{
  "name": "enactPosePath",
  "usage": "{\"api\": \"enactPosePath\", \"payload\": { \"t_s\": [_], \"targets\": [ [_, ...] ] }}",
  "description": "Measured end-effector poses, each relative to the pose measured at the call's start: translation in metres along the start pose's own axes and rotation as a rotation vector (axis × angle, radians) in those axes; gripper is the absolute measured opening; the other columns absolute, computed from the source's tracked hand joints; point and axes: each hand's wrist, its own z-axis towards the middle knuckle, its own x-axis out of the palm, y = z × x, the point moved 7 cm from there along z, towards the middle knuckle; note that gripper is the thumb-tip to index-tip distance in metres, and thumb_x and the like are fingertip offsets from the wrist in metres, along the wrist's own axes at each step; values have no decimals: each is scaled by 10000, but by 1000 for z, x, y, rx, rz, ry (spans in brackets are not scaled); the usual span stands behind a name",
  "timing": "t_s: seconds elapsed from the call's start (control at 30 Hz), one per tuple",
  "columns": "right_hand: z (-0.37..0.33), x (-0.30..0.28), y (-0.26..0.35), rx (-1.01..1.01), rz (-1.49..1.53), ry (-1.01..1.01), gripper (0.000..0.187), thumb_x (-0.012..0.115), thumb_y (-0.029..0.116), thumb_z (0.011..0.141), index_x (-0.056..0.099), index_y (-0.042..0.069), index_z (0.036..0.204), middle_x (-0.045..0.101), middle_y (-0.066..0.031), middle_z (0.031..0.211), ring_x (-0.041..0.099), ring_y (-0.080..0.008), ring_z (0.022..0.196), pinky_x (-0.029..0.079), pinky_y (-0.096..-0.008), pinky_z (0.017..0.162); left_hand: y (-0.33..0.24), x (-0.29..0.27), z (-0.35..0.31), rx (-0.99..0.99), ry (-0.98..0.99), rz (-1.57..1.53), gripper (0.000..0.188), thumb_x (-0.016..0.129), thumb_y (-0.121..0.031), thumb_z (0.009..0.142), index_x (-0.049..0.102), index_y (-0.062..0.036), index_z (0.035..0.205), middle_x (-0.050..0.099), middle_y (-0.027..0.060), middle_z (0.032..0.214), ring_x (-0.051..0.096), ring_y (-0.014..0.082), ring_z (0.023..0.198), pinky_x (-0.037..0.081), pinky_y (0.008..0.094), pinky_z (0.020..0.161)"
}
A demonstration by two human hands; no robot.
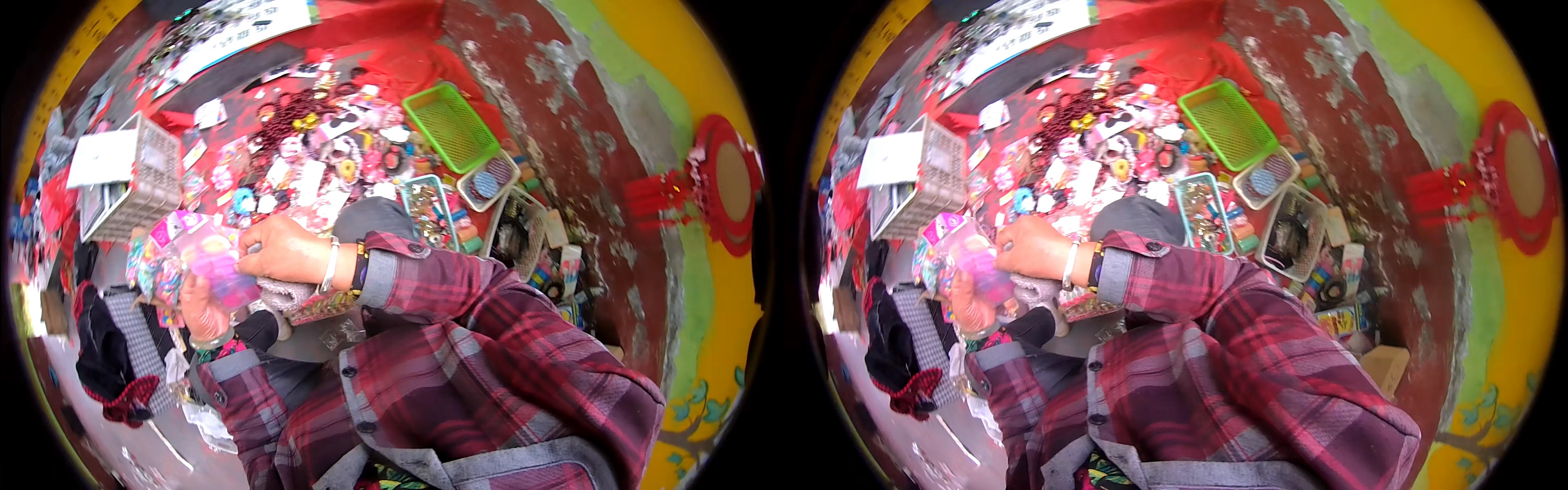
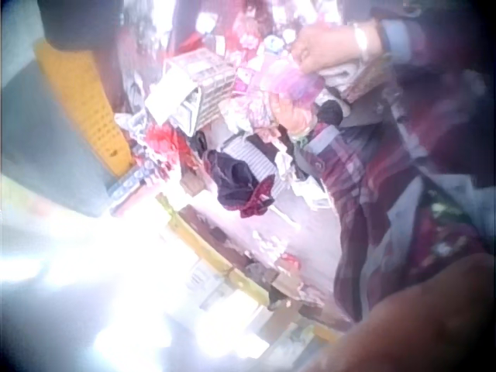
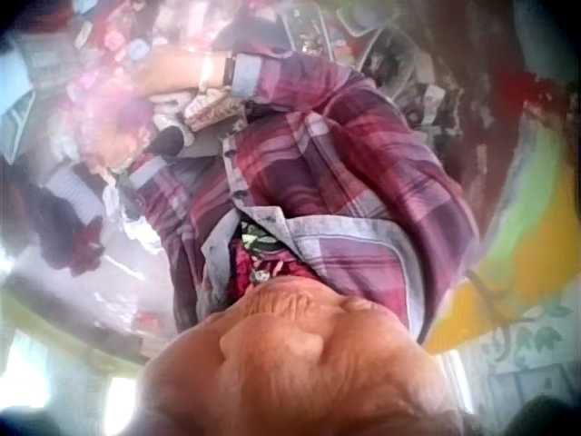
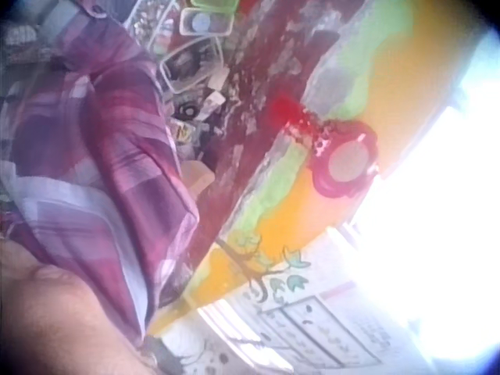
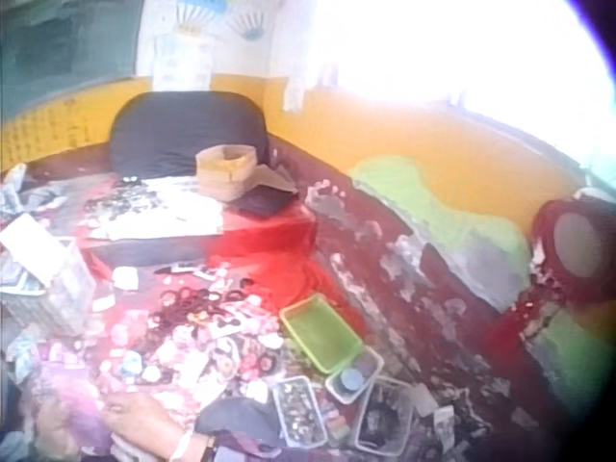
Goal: The person sits on the floor and sorts through various small items, including hair accessories and beaded bracelets. They pick up items, wipe some with a cloth, and place them into baskets or plastic bags.
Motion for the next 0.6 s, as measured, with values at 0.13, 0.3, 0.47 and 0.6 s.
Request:
{"api": "enactPosePath", "payload": {
  "t_s": [0.13,0.3,0.47,0.6],
  "targets": [
    [-10,-76,0,53,217,-138,128,635,155,749,634,29,773,598,-20,701,539,-64,621,446,-232,567,4,-14,6,31,63,-81,392,440,-251,907,442,14,1195,495,151,1195,471,229,1105,397,371,918],
    [-97,-234,-88,304,721,-565,177,599,175,781,552,34,876,584,-56,751,590,-145,625,496,-273,545,13,-39,12,-43,-133,-2,400,429,-293,911,457,4,1178,521,145,1150,492,221,1061,395,354,894],
    [-257,-337,-218,575,646,-1094,176,587,182,789,562,30,874,584,-70,780,582,-207,638,489,-327,563,0,-60,8,-39,-190,14,381,430,-270,914,462,3,1178,522,140,1151,500,210,1050,399,343,892],
    [-335,-336,-295,901,614,-1245,225,534,200,829,567,-11,900,601,-92,833,577,-220,706,466,-348,639,-38,-73,-1,46,-264,70,359,409,-225,924,449,15,1189,510,153,1174,502,211,1056,401,331,896]
  ]
}}
